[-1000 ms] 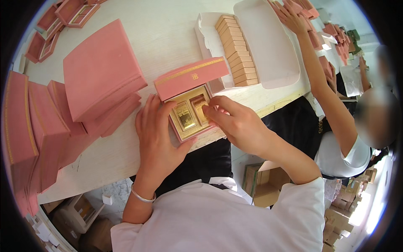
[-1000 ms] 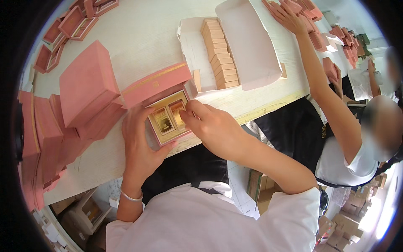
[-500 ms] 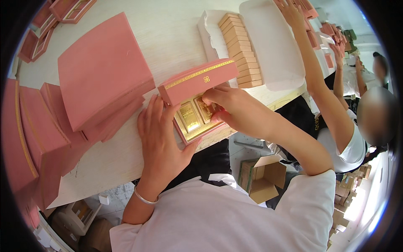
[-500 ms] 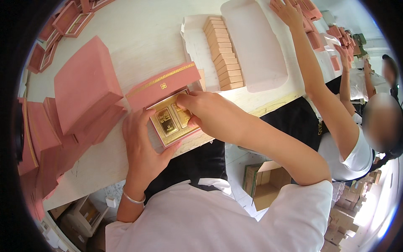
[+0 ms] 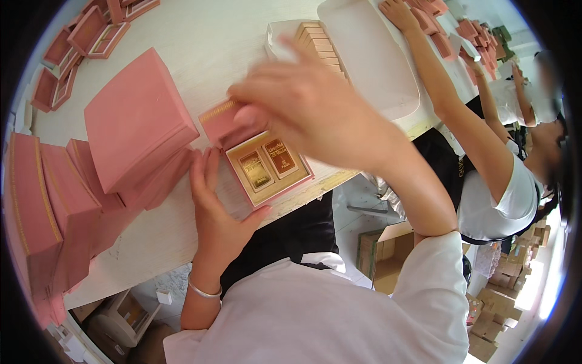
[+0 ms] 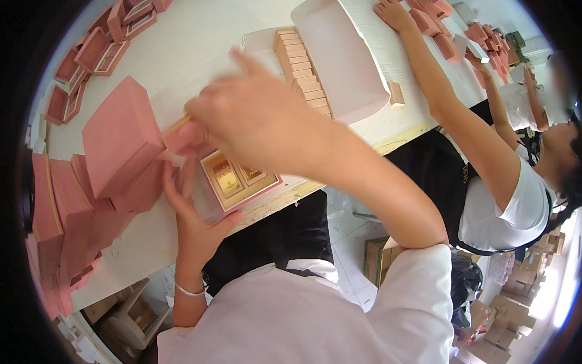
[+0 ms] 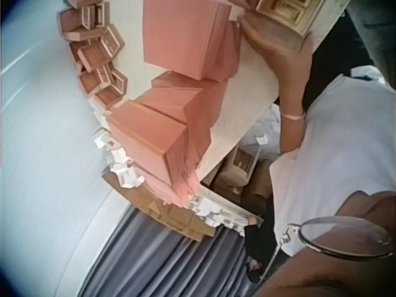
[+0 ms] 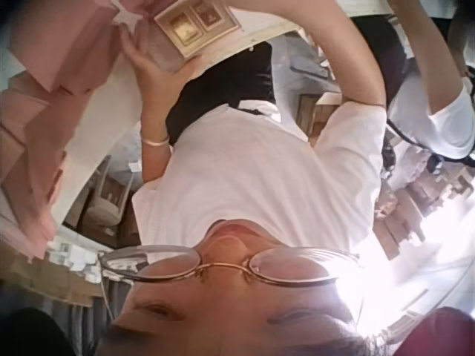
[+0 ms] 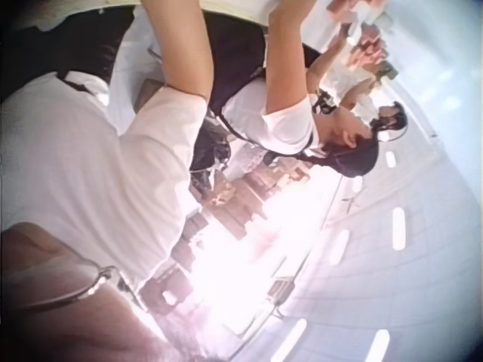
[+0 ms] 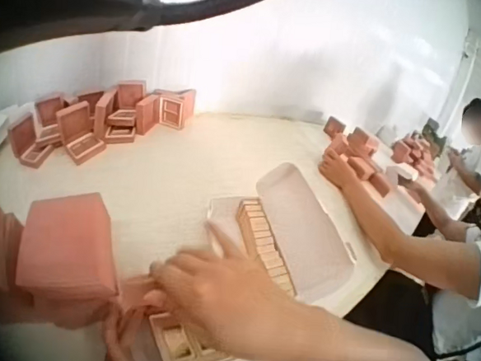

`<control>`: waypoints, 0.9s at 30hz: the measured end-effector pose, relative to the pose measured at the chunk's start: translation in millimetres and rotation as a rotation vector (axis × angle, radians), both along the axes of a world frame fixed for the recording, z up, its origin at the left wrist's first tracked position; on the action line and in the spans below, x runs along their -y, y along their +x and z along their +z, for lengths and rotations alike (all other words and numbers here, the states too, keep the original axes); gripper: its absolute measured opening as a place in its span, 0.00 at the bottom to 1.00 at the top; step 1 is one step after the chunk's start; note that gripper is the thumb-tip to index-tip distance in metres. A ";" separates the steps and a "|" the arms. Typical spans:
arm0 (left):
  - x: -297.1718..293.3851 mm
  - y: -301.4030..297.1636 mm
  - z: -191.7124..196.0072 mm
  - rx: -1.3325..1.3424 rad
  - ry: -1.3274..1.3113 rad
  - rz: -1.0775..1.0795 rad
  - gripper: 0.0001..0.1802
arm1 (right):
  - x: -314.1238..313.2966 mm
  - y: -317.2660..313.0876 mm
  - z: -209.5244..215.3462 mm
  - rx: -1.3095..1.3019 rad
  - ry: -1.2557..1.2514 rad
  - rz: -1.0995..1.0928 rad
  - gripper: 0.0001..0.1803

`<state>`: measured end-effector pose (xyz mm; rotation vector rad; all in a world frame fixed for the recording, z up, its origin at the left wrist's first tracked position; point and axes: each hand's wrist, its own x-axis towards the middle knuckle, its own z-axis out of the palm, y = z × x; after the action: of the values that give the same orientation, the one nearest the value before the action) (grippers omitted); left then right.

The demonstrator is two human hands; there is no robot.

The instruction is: The person places small gold-wrapped items into pink boxes with gold interiors, closes the lids, and stacks the finished boxes on the table. The person repeats this process continuously while other workers perform the same task nearby.

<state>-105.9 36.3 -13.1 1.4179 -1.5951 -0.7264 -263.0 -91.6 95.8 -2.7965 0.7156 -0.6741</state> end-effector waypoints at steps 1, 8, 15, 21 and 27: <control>-1.0 0.6 0.9 0.015 -0.005 0.008 0.65 | -2.2 1.7 -7.0 -0.057 0.101 0.057 0.12; -1.1 -2.2 7.9 0.091 0.021 -0.012 0.63 | -67.2 -23.2 -34.8 0.099 0.001 -0.025 0.21; -8.4 -9.0 20.8 0.100 -0.091 -0.084 0.56 | -120.9 -38.7 -71.7 0.030 -0.061 -0.161 0.31; -6.6 -23.3 96.6 -0.050 -0.595 -0.166 0.46 | -128.5 -31.8 -43.8 0.577 0.334 -0.225 0.37; -0.6 -12.0 158.7 0.211 -0.905 0.028 0.34 | -74.2 49.6 9.8 1.341 0.976 -0.216 0.34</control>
<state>-117.9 36.9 145.6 0.8420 -1.7232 0.1939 -213.4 -17.4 105.6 -1.0108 0.6908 -1.4336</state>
